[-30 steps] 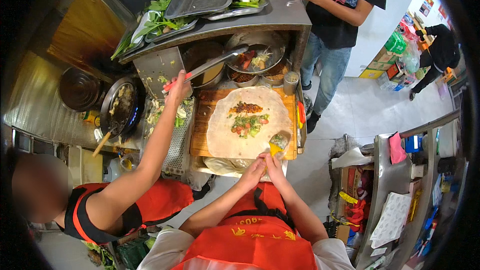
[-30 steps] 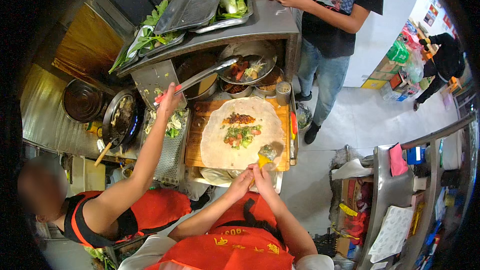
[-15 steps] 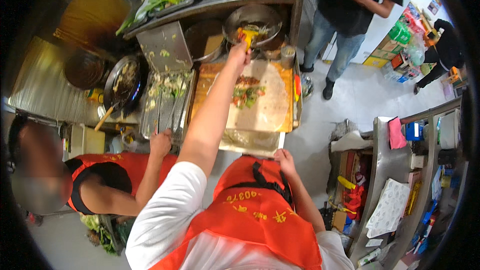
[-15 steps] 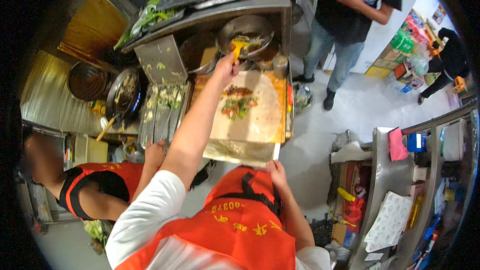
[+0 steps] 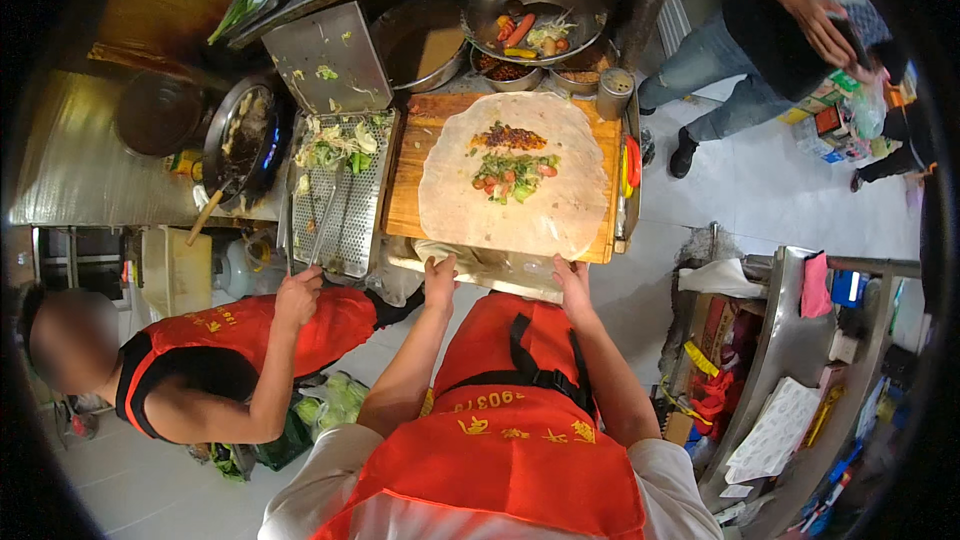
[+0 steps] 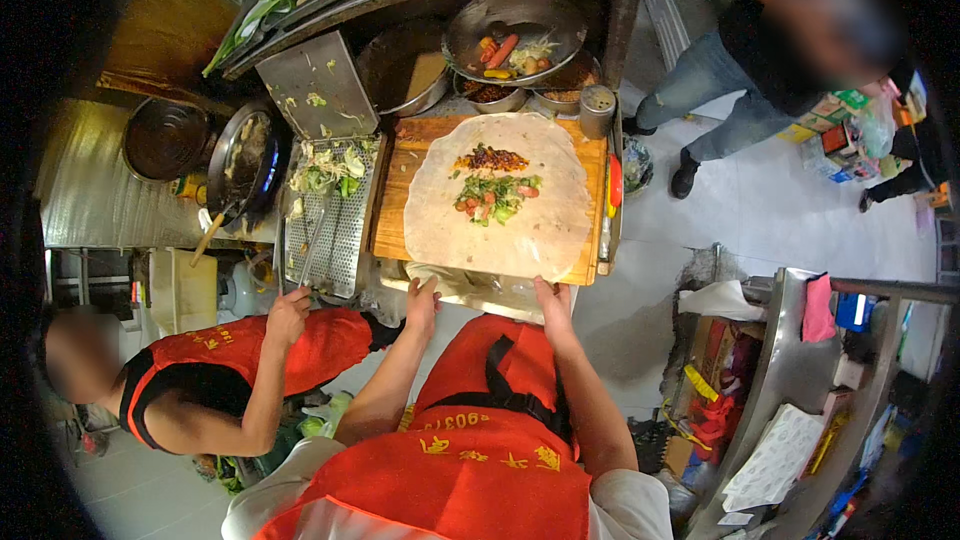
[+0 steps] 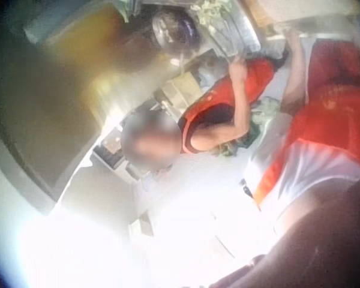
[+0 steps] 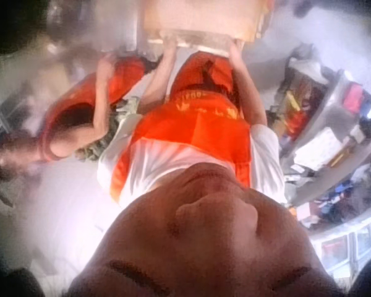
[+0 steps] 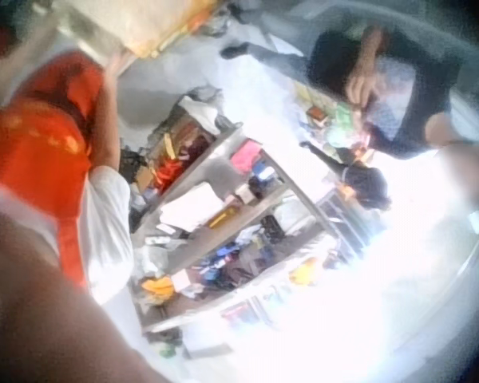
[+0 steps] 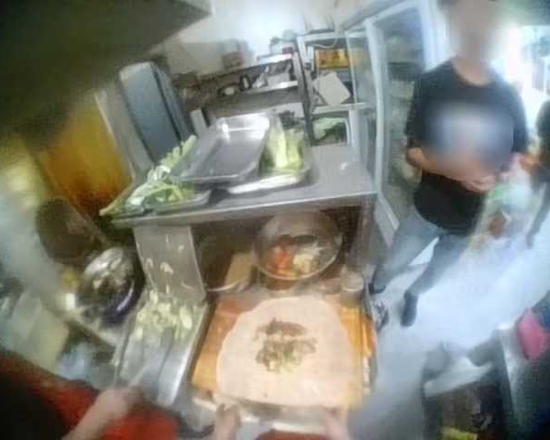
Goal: The person prepares two wraps by placing a flatbread on a wooden board, adding mixed vegetables and sauces, then folding and wrapping them in paper. The finished wraps are placed into a yellow delivery bag.
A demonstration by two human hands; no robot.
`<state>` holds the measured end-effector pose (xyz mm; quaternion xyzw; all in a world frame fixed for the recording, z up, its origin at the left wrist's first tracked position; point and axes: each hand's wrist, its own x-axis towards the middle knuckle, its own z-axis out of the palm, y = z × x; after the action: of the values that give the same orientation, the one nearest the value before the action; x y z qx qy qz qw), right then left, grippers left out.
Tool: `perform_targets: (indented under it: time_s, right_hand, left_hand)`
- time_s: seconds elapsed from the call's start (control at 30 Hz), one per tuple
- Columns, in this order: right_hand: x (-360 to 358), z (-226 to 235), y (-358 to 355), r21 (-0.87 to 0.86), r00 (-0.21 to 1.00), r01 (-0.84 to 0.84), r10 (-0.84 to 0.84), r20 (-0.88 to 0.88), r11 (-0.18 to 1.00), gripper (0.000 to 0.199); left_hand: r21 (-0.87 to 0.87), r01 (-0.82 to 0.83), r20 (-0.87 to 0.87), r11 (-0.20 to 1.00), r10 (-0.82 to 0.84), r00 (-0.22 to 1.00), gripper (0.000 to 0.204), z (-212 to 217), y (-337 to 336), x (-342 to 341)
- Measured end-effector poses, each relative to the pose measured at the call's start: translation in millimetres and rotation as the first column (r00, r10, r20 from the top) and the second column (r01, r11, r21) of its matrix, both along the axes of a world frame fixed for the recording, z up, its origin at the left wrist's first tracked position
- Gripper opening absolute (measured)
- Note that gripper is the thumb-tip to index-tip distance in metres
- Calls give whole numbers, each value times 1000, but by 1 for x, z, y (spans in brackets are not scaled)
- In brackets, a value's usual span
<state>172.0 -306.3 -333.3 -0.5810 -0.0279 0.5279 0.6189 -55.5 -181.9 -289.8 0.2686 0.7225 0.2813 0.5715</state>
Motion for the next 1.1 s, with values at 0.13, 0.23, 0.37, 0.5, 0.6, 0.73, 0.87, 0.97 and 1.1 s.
perform_targets:
  time_s: [0.13,0.23,0.37,0.5,0.6,0.73,0.87,0.97,1.1]
  right_hand:
    - [1,-1,7,-148,994,29,-44,-100,989,54]
    - [1,-10,2,-275,992,8,-42,-119,961,51]
    - [-8,5,-2,-184,985,-39,7,-171,982,43]
    - [-12,34,-12,-78,976,-43,25,-215,996,36]
    - [-10,33,-23,-103,965,-17,-10,-262,995,32]
    - [0,51,-8,-96,941,72,-99,-323,993,34]
    - [38,103,80,14,876,278,-247,-414,961,37]
    - [89,64,143,10,806,355,-301,-509,935,31]
    - [122,53,224,-71,709,438,-393,-585,896,15]
  left_hand:
    - [66,-27,217,997,12,976,56,-22,17,16]
    - [-29,-1,397,1000,12,918,34,-9,25,22]
    - [-94,65,467,993,-13,884,23,-15,16,2]
    - [-9,175,441,985,-153,884,16,18,16,-9]
    - [52,280,360,959,-279,890,16,37,19,-14]
    - [51,172,496,984,-174,851,17,55,36,2]
    - [128,159,680,979,-203,705,21,55,97,46]
    - [-13,145,772,989,-82,631,24,39,160,89]
    - [-233,14,764,972,174,621,27,21,218,140]
